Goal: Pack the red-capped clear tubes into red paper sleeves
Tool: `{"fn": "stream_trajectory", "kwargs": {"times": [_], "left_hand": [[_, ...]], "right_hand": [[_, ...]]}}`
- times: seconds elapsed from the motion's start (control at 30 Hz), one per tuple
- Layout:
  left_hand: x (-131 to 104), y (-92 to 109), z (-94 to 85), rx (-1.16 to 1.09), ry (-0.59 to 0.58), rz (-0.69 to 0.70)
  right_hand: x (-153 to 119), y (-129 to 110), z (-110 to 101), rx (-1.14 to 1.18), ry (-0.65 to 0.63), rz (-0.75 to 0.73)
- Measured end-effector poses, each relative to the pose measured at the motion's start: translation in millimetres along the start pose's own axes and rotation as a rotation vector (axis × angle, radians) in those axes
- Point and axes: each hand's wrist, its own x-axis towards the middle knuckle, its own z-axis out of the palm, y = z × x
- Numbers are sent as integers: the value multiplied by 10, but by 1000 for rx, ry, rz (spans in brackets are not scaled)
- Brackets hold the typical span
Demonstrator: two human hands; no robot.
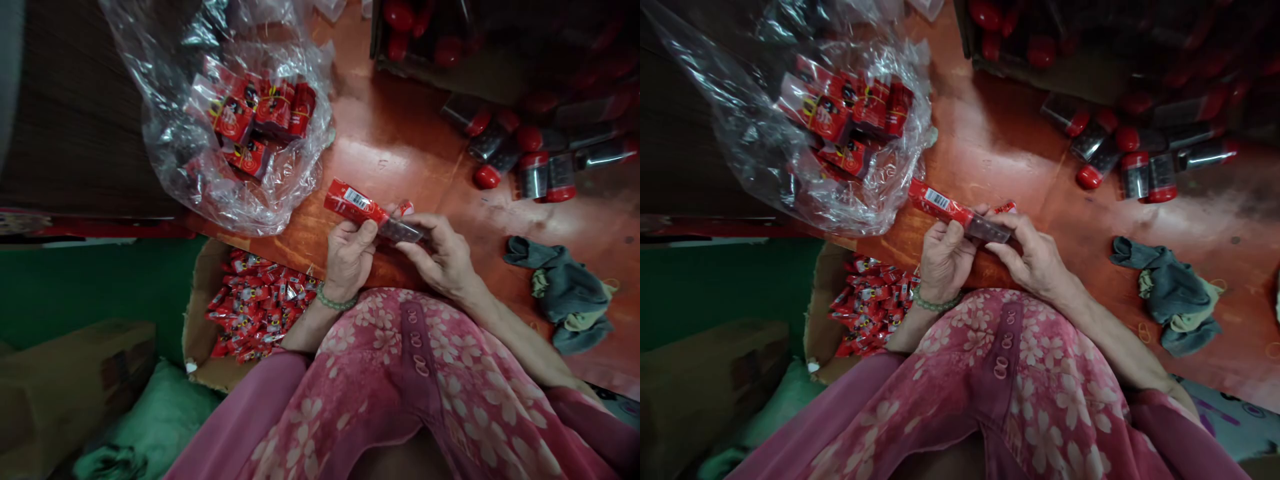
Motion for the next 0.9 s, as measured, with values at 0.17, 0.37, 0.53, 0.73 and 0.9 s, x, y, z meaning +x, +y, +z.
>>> {"fn": "stream_trajectory", "kwargs": {"times": [0.17,0.37,0.53,0.73,0.9], "left_hand": [[27,20,24,-64,14,-55],[60,57,13,-18,16,19],[36,100,107,-85,-34,16],[-14,115,150,-20,-132,-125],[12,111,110,-86,-118,14]], "right_hand": [[22,-30,42,198,-29,127],[73,-42,129,328,-116,151],[67,-76,162,186,-129,163],[74,-127,186,353,-248,277],[75,-109,128,216,-260,279]]}}
